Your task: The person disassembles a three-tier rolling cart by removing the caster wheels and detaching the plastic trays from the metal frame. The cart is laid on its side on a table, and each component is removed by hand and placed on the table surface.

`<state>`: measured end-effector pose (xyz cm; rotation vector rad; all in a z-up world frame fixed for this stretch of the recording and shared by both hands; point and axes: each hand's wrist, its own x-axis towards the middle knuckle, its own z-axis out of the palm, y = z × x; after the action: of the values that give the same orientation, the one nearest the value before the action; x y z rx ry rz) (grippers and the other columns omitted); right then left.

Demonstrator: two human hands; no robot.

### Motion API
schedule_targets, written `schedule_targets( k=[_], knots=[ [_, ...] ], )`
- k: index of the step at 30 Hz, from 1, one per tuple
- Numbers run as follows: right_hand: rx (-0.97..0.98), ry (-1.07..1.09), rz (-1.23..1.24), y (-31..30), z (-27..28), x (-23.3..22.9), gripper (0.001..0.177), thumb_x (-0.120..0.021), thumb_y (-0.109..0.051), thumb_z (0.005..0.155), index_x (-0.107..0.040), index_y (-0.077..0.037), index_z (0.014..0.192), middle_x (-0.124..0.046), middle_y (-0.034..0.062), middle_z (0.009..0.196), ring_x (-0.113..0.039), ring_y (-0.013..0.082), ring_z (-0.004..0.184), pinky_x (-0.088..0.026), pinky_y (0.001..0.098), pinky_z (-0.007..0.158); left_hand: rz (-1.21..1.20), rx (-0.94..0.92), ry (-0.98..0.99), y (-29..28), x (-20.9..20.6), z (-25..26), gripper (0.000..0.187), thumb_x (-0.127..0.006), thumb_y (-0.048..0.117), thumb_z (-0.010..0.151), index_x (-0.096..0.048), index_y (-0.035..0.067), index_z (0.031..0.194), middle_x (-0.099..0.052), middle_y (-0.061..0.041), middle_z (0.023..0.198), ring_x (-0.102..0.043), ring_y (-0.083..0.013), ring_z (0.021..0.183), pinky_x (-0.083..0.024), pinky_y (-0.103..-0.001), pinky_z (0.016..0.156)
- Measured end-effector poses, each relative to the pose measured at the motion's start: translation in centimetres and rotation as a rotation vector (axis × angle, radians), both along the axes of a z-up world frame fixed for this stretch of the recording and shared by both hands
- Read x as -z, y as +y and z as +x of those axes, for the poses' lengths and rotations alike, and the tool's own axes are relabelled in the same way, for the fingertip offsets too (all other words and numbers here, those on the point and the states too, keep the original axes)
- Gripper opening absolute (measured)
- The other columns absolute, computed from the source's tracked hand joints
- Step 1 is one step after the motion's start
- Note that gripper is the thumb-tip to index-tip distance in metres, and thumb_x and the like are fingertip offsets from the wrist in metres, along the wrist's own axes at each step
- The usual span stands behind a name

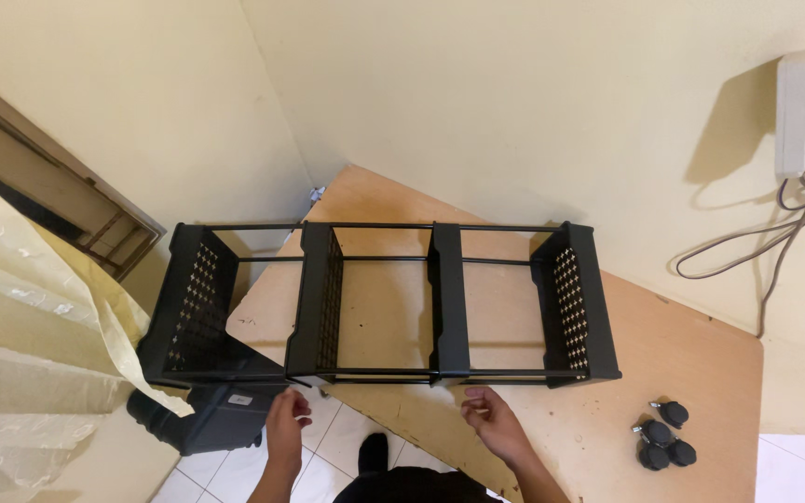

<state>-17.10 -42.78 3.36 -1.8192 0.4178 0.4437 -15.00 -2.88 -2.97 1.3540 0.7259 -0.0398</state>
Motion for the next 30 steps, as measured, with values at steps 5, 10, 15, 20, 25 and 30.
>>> schedule_targets(
  k=[5,10,15,20,25,30],
  knots=[
    [0.020,-0.045,-0.138,1.8,1.6,-0.8,0.057,-0.077,-0.023,0.087,-0.051,-0.003,0.134,-0.065,0.0134,0.131,-0.065,0.0252,0.122,-0.059,0.0376,0.093,0.035,-0.095,-0.007,-0.4,0.7,1.3,0.067,-0.026,0.054,0.105,-0.038,0.008,0.152,-0.044,-0.010,0.152,-0.044,-0.0243,0.135,-0.038,-0.045,0.105],
    [0.034,-0.095,-0.041,2.8,2.3,-1.0,0.081,-0.078,-0.024,0.084,-0.035,-0.005,0.150,-0.050,0.0169,0.150,-0.046,0.0284,0.143,-0.056,0.0415,0.102,-0.130,-0.026,-0.093,-1.1,0.9,2.6,0.075,-0.021,0.058,0.105,-0.029,0.008,0.160,-0.033,-0.008,0.166,-0.030,-0.0222,0.153,-0.029,-0.045,0.118],
    [0.034,-0.090,-0.069,2.8,1.8,-0.7,0.081,-0.079,-0.025,0.085,-0.037,-0.005,0.152,-0.049,0.0192,0.153,-0.044,0.0274,0.146,-0.049,0.0423,0.110,-0.199,-0.070,-0.076,-2.1,0.4,3.0,0.076,-0.022,0.057,0.103,-0.029,0.008,0.160,-0.032,-0.006,0.168,-0.028,-0.0201,0.154,-0.021,-0.043,0.122],
    [0.081,-0.175,-0.054,2.3,1.7,-1.5,0.088,-0.081,-0.024,0.084,-0.029,-0.003,0.153,-0.047,0.0189,0.153,-0.047,0.0270,0.144,-0.048,0.0403,0.111,-0.302,-0.077,-0.171,-2.1,-2.7,3.2,0.073,-0.023,0.054,0.105,-0.024,0.005,0.160,-0.027,-0.007,0.169,-0.023,-0.0211,0.155,-0.014,-0.041,0.124],
    [0.105,-0.275,-0.033,2.4,2.2,-5.2,0.076,-0.078,-0.018,0.083,-0.043,-0.008,0.149,-0.058,0.0135,0.147,-0.052,0.0252,0.141,-0.049,0.0399,0.109,-0.297,-0.033,-0.345,-2.6,-7.3,3.8,0.070,-0.025,0.047,0.106,-0.025,0.003,0.160,-0.026,-0.009,0.169,-0.023,-0.0228,0.155,-0.013,-0.037,0.124],
    [0.092,-0.339,0.031,3.4,2.2,-9.7,0.071,-0.075,-0.010,0.085,-0.044,-0.008,0.148,-0.061,0.0124,0.145,-0.053,0.0239,0.141,-0.049,0.0400,0.109,-0.204,0.003,-0.501,-2.5,-11.0,4.8,0.066,-0.026,0.042,0.108,-0.030,-0.003,0.157,-0.032,-0.013,0.166,-0.027,-0.0244,0.154,-0.015,-0.036,0.125]
  ],
)
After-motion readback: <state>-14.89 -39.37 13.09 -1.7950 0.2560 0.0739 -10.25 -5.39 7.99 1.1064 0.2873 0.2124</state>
